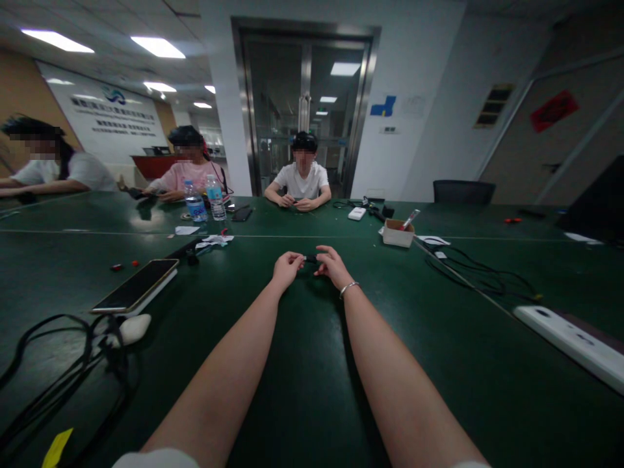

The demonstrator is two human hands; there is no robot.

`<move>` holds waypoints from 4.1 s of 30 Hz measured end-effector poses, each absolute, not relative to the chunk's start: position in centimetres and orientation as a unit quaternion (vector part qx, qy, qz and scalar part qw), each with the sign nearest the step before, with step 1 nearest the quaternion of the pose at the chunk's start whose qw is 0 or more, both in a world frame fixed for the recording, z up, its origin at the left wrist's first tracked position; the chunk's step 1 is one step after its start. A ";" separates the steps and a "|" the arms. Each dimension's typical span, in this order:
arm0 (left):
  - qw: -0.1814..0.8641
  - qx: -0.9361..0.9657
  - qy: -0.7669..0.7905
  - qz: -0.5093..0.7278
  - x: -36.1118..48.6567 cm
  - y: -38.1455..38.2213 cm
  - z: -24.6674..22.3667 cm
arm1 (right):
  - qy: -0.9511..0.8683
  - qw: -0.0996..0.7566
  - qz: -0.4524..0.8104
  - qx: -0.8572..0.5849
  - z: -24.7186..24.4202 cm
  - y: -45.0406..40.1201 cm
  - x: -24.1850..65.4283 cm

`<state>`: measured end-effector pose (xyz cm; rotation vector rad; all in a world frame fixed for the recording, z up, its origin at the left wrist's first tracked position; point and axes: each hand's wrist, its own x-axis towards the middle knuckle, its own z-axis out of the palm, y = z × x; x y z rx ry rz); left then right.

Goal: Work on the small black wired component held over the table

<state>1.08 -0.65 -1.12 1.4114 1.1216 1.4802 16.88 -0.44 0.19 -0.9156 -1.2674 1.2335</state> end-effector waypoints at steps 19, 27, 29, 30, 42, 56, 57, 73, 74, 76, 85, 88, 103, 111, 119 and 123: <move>0.393 0.552 0.460 0.573 1.2 -1.6 -0.2 | -0.551 0.518 0.524 -0.392 0.3 -0.6 16.9; 0.396 0.564 0.434 0.580 1.2 -1.5 -0.3 | -0.571 0.517 0.516 -0.374 -0.2 -0.3 16.9; 0.400 0.574 0.430 0.570 1.2 -1.7 -0.1 | -0.566 0.519 0.517 -0.377 -0.2 -0.2 16.9; 0.401 0.579 0.431 0.565 1.1 -1.7 0.0 | -0.563 0.521 0.519 -0.378 -0.2 -0.2 16.9; 0.378 0.584 0.450 0.560 1.1 -1.9 -0.1 | -0.557 0.520 0.528 -0.375 0.1 -0.5 17.0; 0.377 0.586 0.463 0.547 1.1 -1.4 -0.5 | -0.550 0.526 0.527 -0.379 0.0 -0.4 16.9; 0.370 0.588 0.463 0.550 1.1 -1.5 -0.5 | -0.551 0.525 0.527 -0.378 0.0 -0.4 16.9; 0.373 0.600 0.461 0.536 1.1 -1.2 -0.9 | -0.534 0.534 0.531 -0.385 0.1 -0.4 16.9; 0.368 0.598 0.467 0.537 1.1 -1.1 -0.9 | -0.534 0.533 0.530 -0.386 0.2 -0.4 16.8; 0.357 0.591 0.480 0.542 1.2 -1.0 -1.0 | -0.534 0.534 0.527 -0.389 0.3 -0.5 16.8; 0.362 0.527 0.518 0.569 0.8 -0.7 -0.9 | -0.486 0.568 0.543 -0.383 0.4 -0.7 17.1; 0.353 0.556 0.515 0.549 1.0 -0.7 -1.0 | -0.530 0.538 0.533 -0.382 0.3 -0.7 16.9; 0.348 0.605 0.522 0.490 0.9 -1.7 -0.3 | -0.554 0.519 0.540 -0.364 -0.1 -0.3 17.0; 0.331 0.624 0.530 0.469 0.8 -1.8 -0.2 | -0.555 0.514 0.559 -0.339 0.0 -0.5 17.2; 0.296 0.641 0.550 0.446 0.7 -1.8 -0.1 | -0.565 0.506 0.565 -0.325 -0.1 -0.5 17.4; 0.288 0.644 0.547 0.451 0.7 -2.1 0.1 | -0.561 0.506 0.568 -0.328 0.1 -0.6 17.3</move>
